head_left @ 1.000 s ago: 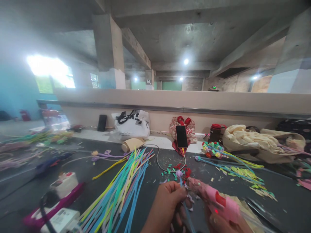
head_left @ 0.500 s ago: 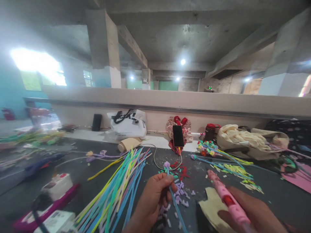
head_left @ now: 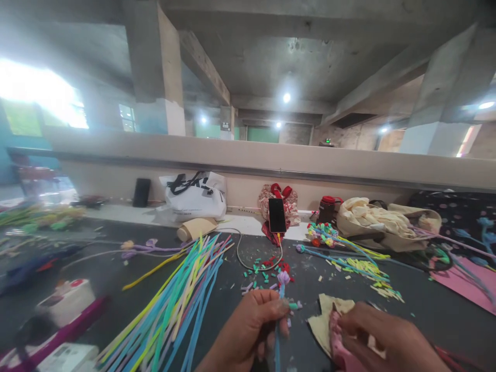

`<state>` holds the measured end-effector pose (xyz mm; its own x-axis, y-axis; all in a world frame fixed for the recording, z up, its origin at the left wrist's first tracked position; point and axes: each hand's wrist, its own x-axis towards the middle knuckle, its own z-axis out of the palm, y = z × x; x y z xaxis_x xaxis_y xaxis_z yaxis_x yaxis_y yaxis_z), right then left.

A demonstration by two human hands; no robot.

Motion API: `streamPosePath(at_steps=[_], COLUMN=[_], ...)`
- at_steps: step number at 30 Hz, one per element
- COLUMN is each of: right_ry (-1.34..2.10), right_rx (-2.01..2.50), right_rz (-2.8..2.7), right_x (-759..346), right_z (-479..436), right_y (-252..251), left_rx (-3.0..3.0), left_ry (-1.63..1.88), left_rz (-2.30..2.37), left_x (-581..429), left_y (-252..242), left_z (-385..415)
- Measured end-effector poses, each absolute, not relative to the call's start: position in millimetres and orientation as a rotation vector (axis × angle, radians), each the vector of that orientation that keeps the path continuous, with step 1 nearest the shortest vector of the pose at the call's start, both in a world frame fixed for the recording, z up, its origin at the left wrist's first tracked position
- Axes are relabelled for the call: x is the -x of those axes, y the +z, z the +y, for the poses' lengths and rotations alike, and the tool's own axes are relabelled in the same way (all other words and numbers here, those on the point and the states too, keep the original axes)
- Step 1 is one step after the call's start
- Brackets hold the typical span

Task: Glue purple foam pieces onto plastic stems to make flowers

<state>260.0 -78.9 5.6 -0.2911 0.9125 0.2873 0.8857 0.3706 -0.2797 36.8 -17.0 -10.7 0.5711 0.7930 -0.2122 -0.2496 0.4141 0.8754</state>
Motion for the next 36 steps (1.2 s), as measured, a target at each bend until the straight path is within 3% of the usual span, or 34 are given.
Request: streamPosePath(at_steps=[6, 16, 23, 27, 36], right_ry=[0.308, 1.309, 1.638, 1.593, 0.903], right_rx=[1.127, 1.233, 0.963, 0.958, 1.119], right_rz=[-2.173, -1.458, -1.387, -1.377, -1.697], right_x=[-208, -198, -202, -204, -211], right_z=[-53, -42, -39, -35, -37], right_y=[18, 19, 17, 9, 6], left_rx=[-0.942, -0.985, -0.975, -0.907, -0.924], left_ry=[0.664, 0.745, 0.683, 0.723, 0.706], left_rz=[0.667, 0.716, 0.637, 0.64, 0.709], left_x=[-41, -41, -46, -47, -49], left_y=[-17, -12, -16, -19, -25], left_z=[-15, -18, -18, -17, -13])
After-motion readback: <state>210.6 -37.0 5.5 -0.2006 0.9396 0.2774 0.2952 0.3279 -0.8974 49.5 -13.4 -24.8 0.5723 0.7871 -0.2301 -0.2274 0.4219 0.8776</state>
